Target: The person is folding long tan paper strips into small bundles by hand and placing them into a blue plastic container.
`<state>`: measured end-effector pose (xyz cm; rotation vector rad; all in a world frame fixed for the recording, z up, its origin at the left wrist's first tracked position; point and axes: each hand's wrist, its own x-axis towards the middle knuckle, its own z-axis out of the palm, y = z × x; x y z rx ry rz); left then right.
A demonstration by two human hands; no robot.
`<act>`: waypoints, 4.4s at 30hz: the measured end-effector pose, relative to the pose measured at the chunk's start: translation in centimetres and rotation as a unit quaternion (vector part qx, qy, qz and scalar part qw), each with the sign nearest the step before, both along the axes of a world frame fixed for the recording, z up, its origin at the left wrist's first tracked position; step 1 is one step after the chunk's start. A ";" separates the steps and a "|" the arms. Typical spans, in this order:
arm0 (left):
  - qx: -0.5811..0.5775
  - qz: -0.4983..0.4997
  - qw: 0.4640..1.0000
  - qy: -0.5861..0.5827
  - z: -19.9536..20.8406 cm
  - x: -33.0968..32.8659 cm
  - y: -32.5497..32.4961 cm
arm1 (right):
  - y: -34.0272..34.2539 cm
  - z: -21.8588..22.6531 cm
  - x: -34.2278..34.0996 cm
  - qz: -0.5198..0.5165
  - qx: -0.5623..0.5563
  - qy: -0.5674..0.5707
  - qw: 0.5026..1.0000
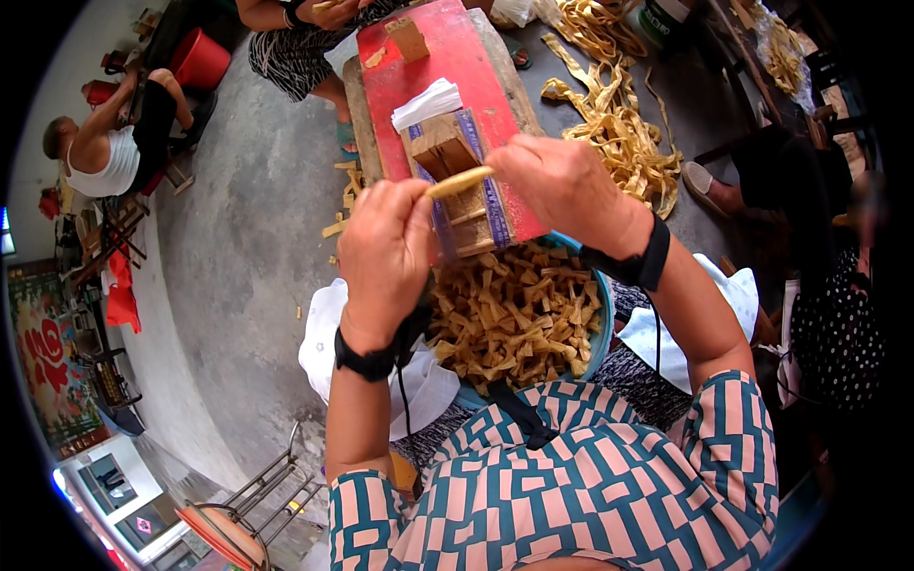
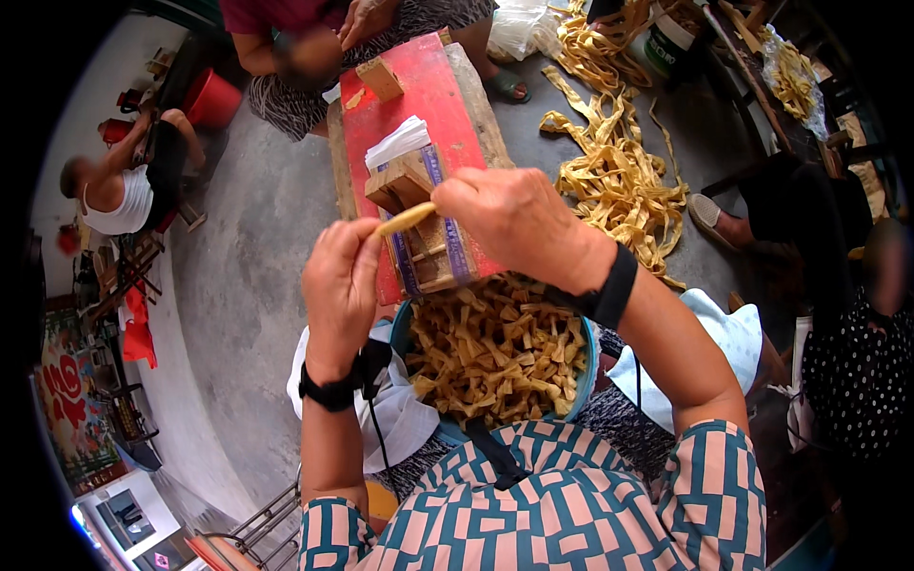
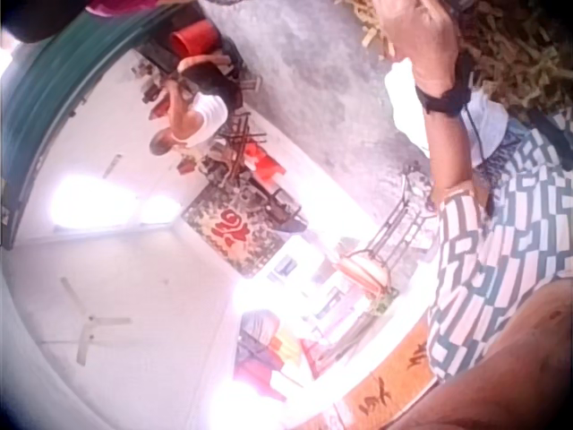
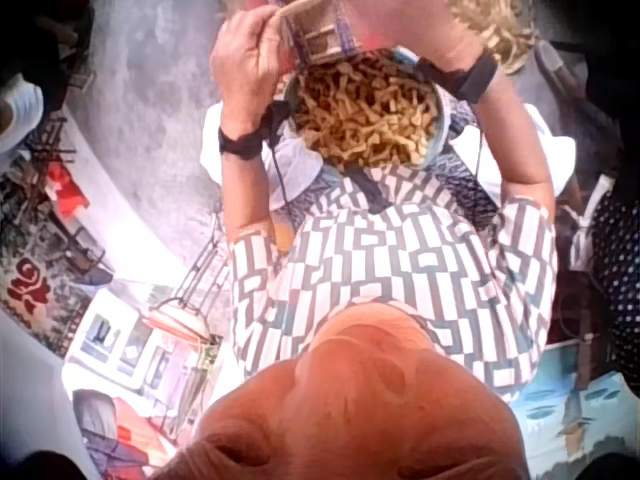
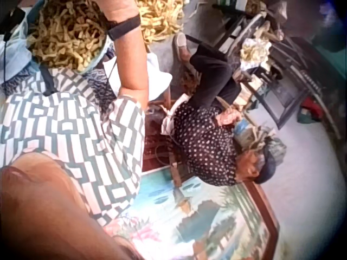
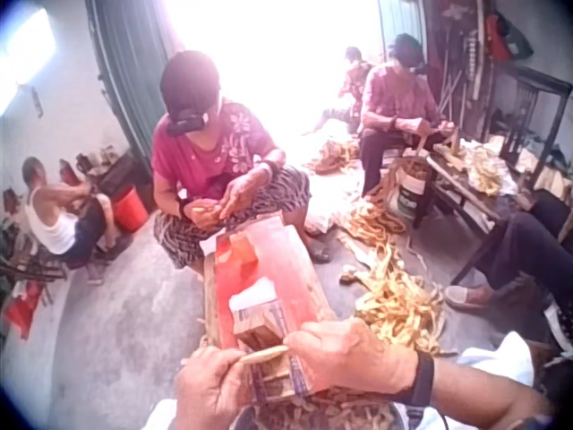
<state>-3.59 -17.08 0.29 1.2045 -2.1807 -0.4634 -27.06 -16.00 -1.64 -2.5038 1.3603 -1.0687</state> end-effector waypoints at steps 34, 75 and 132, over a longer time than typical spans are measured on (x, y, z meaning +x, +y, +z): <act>0.180 -0.269 0.922 0.211 4.4 1.2 12.4 | 15.5 2.0 0.8 0.259 0.449 -0.343 0.783; 0.299 -0.107 0.936 0.153 0.2 -0.8 16.7 | 17.3 -0.4 1.7 0.124 0.315 -0.289 0.895; 0.591 -0.045 0.744 0.308 -0.1 0.6 11.0 | 10.4 0.0 -0.6 0.138 -0.050 0.100 0.984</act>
